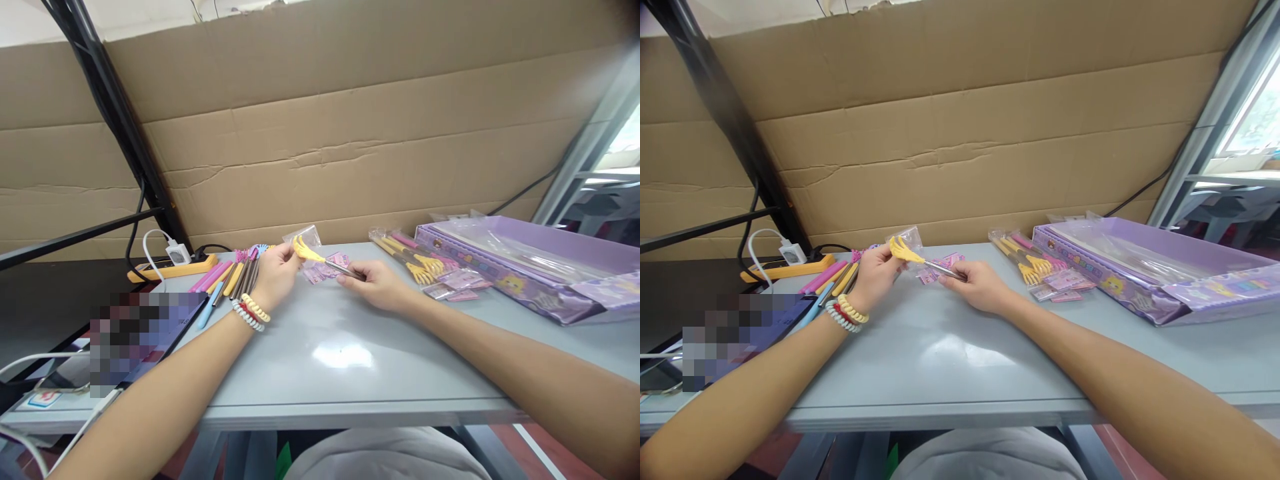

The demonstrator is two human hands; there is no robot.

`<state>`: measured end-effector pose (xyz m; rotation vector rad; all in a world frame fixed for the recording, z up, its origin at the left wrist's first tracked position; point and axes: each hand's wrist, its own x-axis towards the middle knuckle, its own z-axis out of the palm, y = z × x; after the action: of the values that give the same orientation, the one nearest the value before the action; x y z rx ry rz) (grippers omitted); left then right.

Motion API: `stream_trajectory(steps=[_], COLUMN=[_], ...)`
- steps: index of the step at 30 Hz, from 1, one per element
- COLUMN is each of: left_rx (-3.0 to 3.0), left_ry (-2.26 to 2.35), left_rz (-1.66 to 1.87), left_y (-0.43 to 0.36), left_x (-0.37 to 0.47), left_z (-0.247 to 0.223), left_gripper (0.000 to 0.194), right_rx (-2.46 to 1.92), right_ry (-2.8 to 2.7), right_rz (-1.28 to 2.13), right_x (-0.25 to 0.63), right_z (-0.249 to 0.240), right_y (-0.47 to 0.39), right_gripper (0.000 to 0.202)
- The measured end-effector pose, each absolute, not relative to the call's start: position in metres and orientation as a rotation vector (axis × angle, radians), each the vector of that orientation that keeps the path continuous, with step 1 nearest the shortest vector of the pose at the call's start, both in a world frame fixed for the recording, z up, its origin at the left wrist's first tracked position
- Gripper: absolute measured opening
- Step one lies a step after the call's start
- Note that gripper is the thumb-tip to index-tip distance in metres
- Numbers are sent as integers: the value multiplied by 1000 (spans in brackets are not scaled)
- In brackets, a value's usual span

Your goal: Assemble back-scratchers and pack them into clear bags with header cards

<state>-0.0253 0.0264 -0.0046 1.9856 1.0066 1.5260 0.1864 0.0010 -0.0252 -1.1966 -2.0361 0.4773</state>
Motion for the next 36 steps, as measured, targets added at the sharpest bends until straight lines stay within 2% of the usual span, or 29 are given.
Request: stream_trajectory(steps=[12,25,31,36], left_rx=[1561,1581,1709,1755], left_ry=[905,1020,1125,1149], left_rz=[1619,1638,1494,1462], left_y=[34,31,32,33], left_x=[-25,-25,-27,-27], left_z=[-3,0,-5,-6], left_gripper=[34,31,42,42], right_rx=[-1334,-1660,-1649,-1593], right_ry=[-2110,-2062,-2087,-2111], right_rz=[233,26,13,71], right_x=[192,190,191,192], right_z=[-26,-16,-18,-21], right_y=[4,-1,-1,1], right_gripper=[45,41,43,48])
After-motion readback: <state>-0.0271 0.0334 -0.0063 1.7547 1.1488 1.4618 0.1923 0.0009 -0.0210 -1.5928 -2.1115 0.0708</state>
